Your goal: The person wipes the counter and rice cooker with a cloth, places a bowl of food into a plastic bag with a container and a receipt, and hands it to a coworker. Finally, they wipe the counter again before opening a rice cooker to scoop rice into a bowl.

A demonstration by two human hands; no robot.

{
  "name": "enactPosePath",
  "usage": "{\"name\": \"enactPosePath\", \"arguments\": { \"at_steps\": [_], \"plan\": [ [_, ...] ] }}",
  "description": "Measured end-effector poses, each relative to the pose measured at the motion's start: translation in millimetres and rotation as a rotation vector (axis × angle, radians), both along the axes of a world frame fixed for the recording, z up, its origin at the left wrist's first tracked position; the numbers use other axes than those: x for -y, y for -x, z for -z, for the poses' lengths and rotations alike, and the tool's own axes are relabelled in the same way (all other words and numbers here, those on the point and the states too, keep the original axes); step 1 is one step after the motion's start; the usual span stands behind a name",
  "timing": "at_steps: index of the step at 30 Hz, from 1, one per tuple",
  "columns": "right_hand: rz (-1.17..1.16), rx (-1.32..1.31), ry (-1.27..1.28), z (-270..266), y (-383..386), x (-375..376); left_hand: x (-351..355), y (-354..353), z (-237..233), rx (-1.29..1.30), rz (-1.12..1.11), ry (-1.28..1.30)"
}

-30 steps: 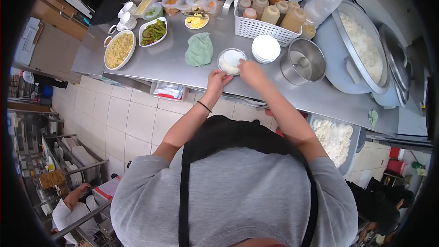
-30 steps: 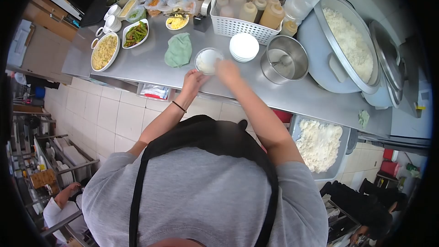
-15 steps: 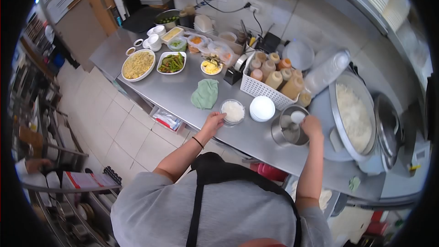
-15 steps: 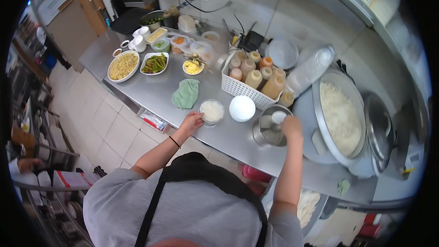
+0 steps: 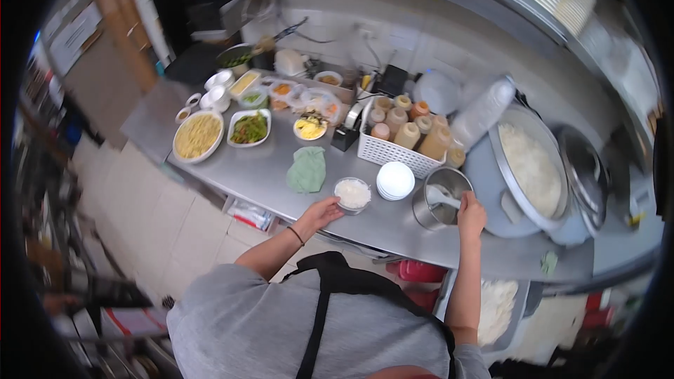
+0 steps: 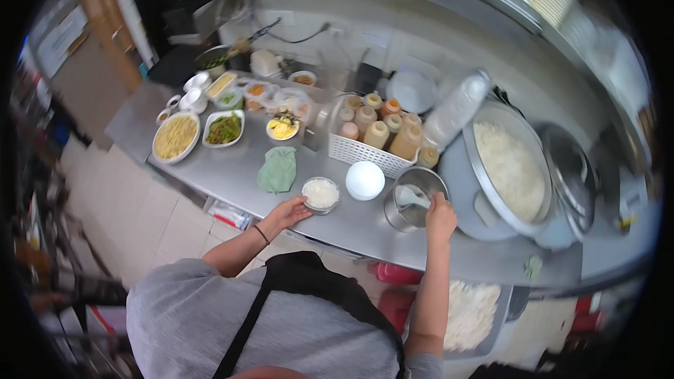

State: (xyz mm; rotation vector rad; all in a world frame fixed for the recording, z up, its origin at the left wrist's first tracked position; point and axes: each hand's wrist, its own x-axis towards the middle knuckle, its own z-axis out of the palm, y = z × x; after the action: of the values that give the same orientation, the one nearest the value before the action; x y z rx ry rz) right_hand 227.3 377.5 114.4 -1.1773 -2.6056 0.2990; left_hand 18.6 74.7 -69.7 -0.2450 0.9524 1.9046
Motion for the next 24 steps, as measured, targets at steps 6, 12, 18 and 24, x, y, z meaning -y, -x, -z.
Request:
{"name": "enactPosePath", "arguments": {
  "at_steps": [6, 12, 18, 24],
  "plan": [
    [0.041, -0.353, -0.115, 8.8, -87.2, 65.9, 12.4, -3.9, -20.0, 0.031, 0.371, 0.051],
    [0.498, -0.177, -0.358, -0.8, -289.6, 105.5, -12.4, -51.5, -45.1, 0.044, 0.687, -0.015],
    [0.972, -0.086, -0.577, -103.3, -464.4, 269.7, -49.5, -143.2, -43.4, -0.066, 0.987, -0.071],
    [1.299, 0.184, -0.769, -155.0, -588.0, 458.0, -50.5, -260.1, -45.5, -0.070, 1.312, -0.082]
  ]
}}
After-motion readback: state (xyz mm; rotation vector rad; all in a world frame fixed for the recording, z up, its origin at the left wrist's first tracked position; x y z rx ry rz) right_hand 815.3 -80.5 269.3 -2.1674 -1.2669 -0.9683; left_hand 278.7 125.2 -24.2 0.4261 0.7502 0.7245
